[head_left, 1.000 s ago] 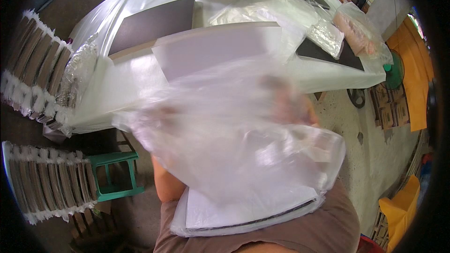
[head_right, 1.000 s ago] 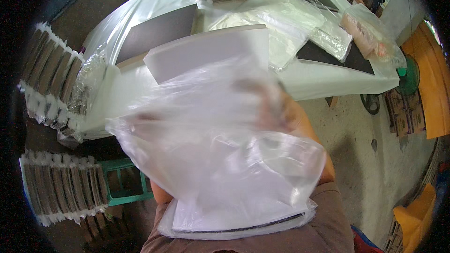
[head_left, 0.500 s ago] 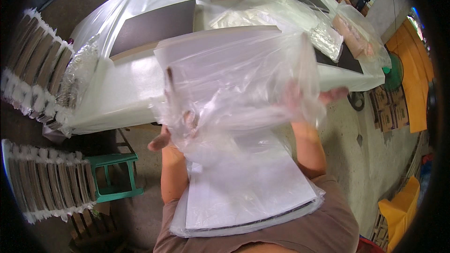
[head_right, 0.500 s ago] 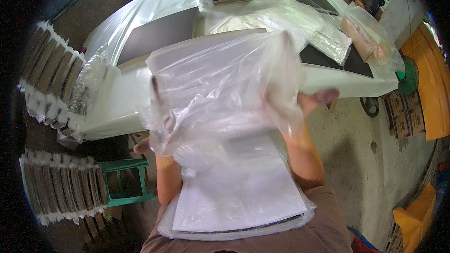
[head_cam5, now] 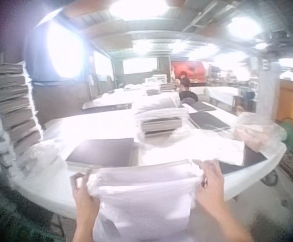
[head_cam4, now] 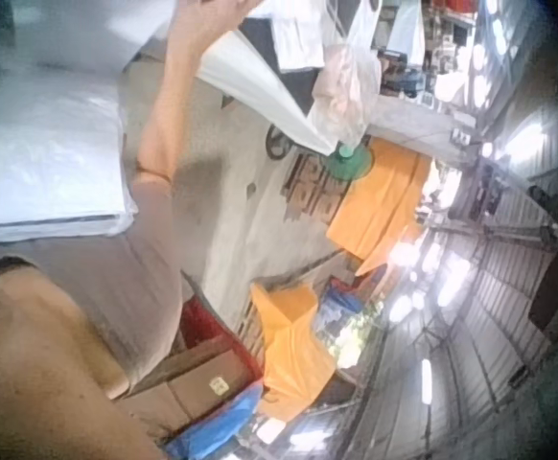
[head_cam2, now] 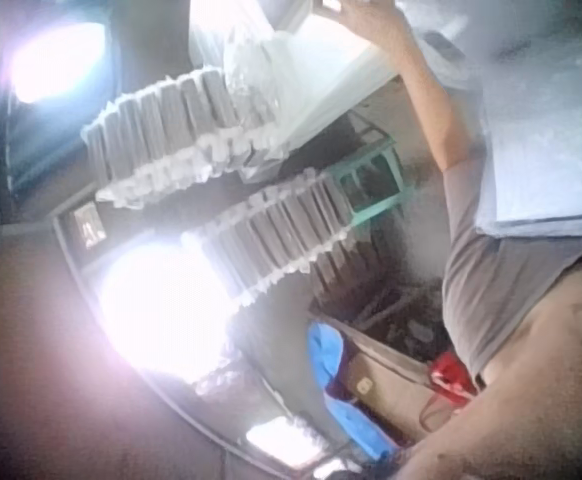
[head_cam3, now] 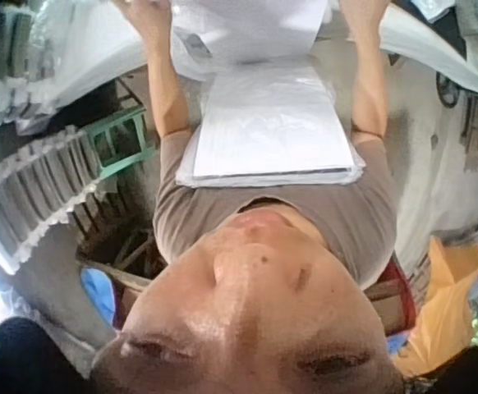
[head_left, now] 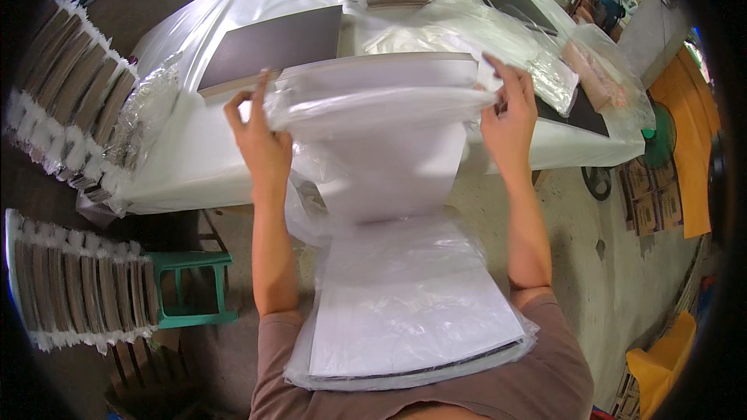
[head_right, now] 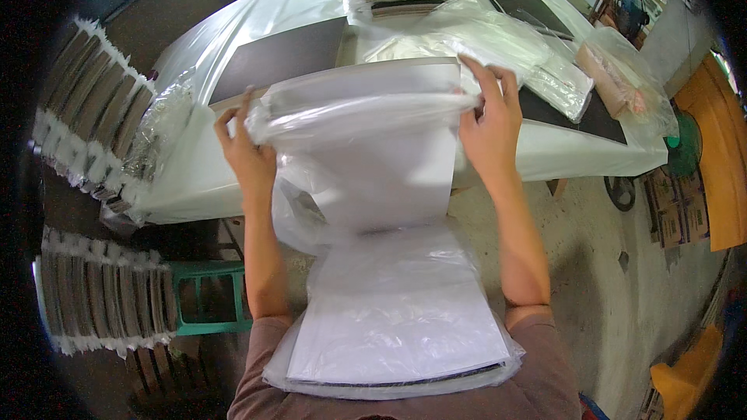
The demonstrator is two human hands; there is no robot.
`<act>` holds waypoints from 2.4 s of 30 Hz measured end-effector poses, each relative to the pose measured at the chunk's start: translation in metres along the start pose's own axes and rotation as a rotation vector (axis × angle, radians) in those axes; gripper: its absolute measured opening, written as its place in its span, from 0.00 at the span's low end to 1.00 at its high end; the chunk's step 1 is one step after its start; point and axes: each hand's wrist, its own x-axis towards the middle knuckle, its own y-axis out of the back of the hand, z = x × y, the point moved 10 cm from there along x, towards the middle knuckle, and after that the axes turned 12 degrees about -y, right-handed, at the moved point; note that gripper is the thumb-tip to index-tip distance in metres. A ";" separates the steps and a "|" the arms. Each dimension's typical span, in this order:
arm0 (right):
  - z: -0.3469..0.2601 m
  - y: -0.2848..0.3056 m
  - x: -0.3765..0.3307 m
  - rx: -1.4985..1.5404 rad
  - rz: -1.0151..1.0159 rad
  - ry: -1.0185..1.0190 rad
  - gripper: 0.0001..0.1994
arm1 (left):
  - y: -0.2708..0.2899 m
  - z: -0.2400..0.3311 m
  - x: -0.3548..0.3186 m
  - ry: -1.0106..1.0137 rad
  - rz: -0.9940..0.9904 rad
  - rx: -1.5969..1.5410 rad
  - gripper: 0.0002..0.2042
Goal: The person places a plastic bag over the top edge of a book cover and pulls it down to wrap the cover.
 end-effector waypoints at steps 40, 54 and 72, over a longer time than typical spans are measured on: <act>0.252 -0.091 -0.238 0.731 -0.905 -1.334 0.26 | -0.113 -0.077 -0.352 1.587 -0.513 -0.969 0.18; 0.152 -0.054 -0.120 0.444 -1.051 -0.612 0.12 | 0.121 -0.149 -0.113 0.587 0.189 -0.227 0.18; -0.024 -0.093 -0.067 0.762 -0.528 -0.341 0.05 | -0.069 0.051 -0.111 1.114 -0.030 -1.519 0.10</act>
